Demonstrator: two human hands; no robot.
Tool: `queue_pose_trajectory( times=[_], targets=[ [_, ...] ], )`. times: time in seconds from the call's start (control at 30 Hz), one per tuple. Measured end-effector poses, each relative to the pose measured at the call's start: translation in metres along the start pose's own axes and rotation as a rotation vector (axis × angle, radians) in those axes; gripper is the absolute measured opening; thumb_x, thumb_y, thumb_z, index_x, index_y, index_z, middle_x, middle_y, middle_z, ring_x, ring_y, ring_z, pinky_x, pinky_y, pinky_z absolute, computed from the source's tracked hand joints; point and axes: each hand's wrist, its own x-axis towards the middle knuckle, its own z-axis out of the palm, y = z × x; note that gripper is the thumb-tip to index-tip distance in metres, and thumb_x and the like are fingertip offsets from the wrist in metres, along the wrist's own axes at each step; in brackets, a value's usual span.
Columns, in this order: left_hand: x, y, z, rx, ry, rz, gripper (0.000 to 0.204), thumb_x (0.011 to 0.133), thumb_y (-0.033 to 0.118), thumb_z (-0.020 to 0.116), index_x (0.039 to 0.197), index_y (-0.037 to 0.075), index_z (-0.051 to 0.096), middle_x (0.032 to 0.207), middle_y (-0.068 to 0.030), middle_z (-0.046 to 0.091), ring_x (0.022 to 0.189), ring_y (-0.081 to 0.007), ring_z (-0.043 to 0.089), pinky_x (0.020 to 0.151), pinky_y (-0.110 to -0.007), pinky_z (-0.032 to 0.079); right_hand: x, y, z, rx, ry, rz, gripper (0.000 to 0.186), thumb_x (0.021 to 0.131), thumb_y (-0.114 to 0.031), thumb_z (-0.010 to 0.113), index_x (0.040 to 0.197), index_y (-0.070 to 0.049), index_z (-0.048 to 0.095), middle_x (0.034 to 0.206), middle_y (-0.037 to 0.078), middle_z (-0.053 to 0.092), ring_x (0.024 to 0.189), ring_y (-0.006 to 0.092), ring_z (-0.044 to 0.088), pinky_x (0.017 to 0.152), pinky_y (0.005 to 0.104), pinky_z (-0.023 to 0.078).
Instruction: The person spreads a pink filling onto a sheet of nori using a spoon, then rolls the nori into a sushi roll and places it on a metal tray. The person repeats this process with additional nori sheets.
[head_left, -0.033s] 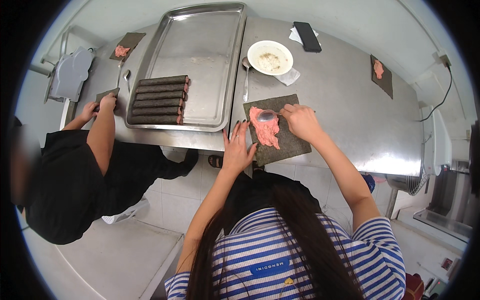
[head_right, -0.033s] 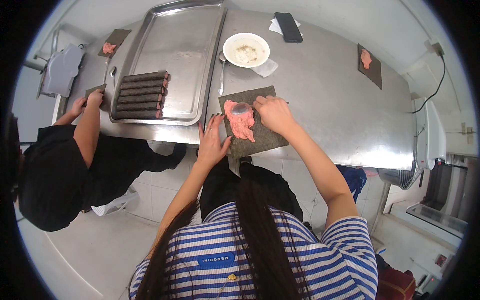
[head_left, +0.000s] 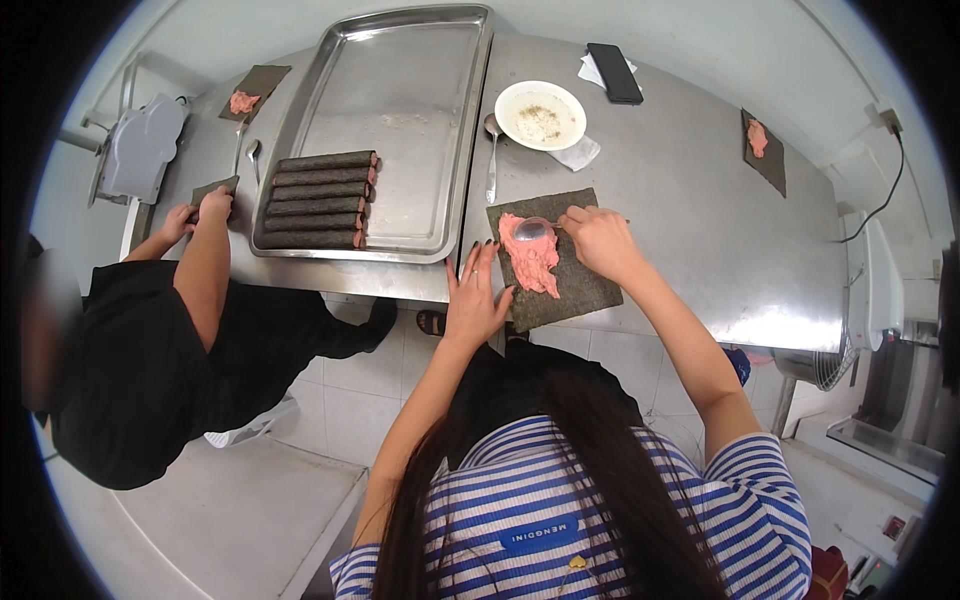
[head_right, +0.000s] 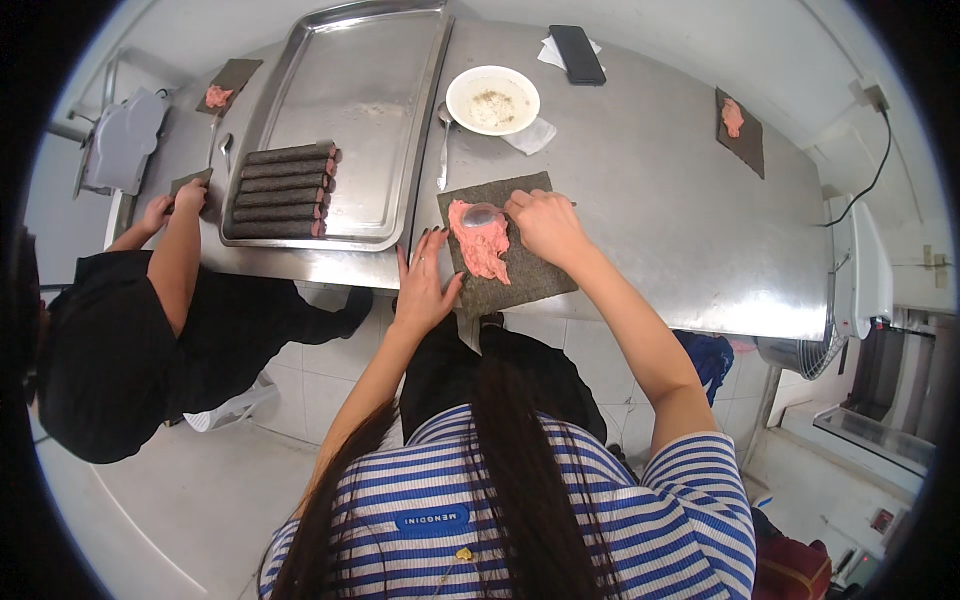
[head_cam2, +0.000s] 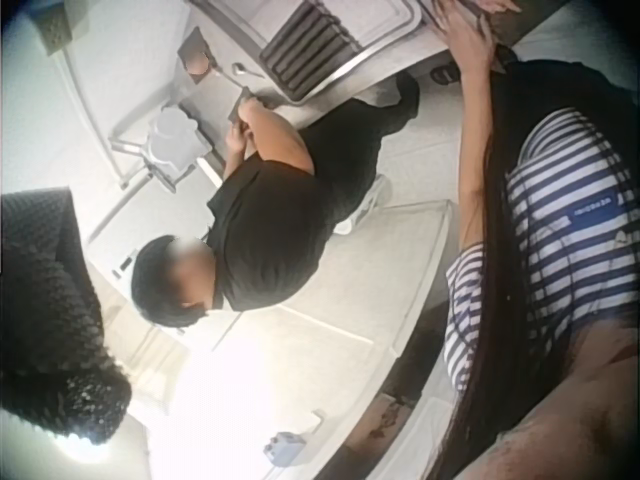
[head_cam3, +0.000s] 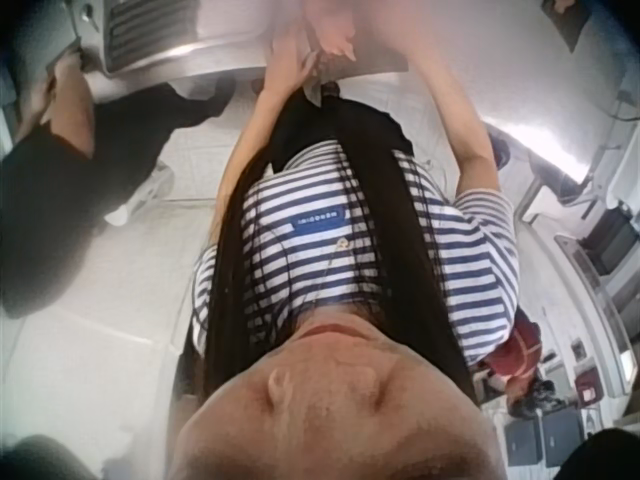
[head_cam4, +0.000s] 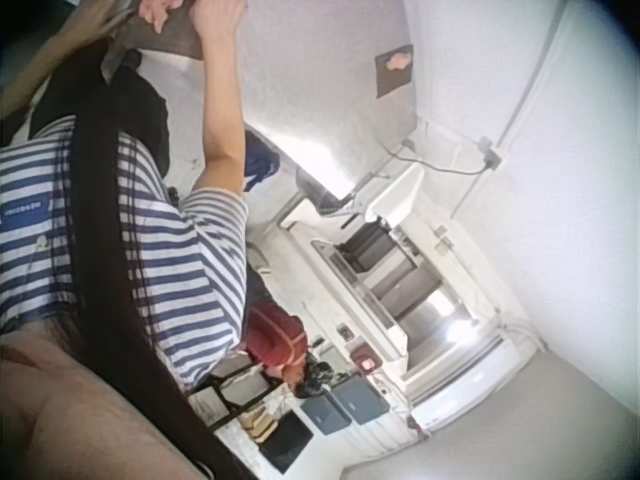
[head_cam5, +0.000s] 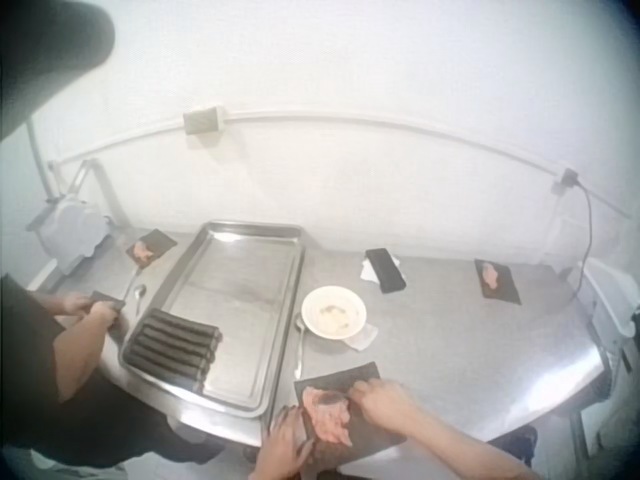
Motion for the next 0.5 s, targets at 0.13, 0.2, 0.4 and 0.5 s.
queue_pose_trajectory(
  times=[0.13,0.2,0.4,0.5],
  targets=[
    [0.002,-0.001,0.000,-0.028,0.008,0.002,0.082,0.082,0.020,0.065,0.145,0.000,0.016,0.143,-0.0093,0.042,0.138,-0.0324,0.031,0.111,-0.062,0.011,0.017,0.006,0.007,-0.001,0.034,-0.001,0.016,0.073,-0.005,0.058,0.086,-0.006,0.067,0.083,0.006,0.061,0.078,0.0258,0.063,0.065,0.0394,0.051],
    [0.007,-0.002,0.000,-0.035,0.017,0.013,0.082,0.082,0.020,0.065,0.145,0.000,0.016,0.143,-0.0094,0.042,0.137,-0.0326,0.031,0.111,-0.062,0.011,0.025,0.014,0.012,0.003,0.068,-0.006,0.015,0.073,-0.006,0.057,0.085,-0.006,0.067,0.083,0.007,0.061,0.077,0.0272,0.064,0.065,0.0405,0.051],
    [0.006,-0.005,0.003,-0.002,0.003,-0.001,0.079,0.083,0.024,0.066,0.143,0.000,0.020,0.144,-0.0099,0.041,0.138,-0.0314,0.031,0.111,-0.062,0.012,0.033,0.013,-0.012,0.059,0.033,0.138,0.014,0.076,-0.007,0.056,0.084,-0.005,0.067,0.083,0.009,0.061,0.076,0.0315,0.064,0.064,0.0435,0.051],
    [0.005,-0.006,0.003,-0.006,0.021,0.011,0.079,0.082,0.023,0.066,0.143,0.000,0.020,0.144,-0.0100,0.041,0.138,-0.0318,0.030,0.111,-0.062,0.012,0.017,-0.004,-0.032,0.057,-0.075,0.107,0.014,0.076,-0.007,0.056,0.084,-0.004,0.067,0.083,0.011,0.060,0.075,0.0325,0.064,0.063,0.0441,0.051]
  ],
)
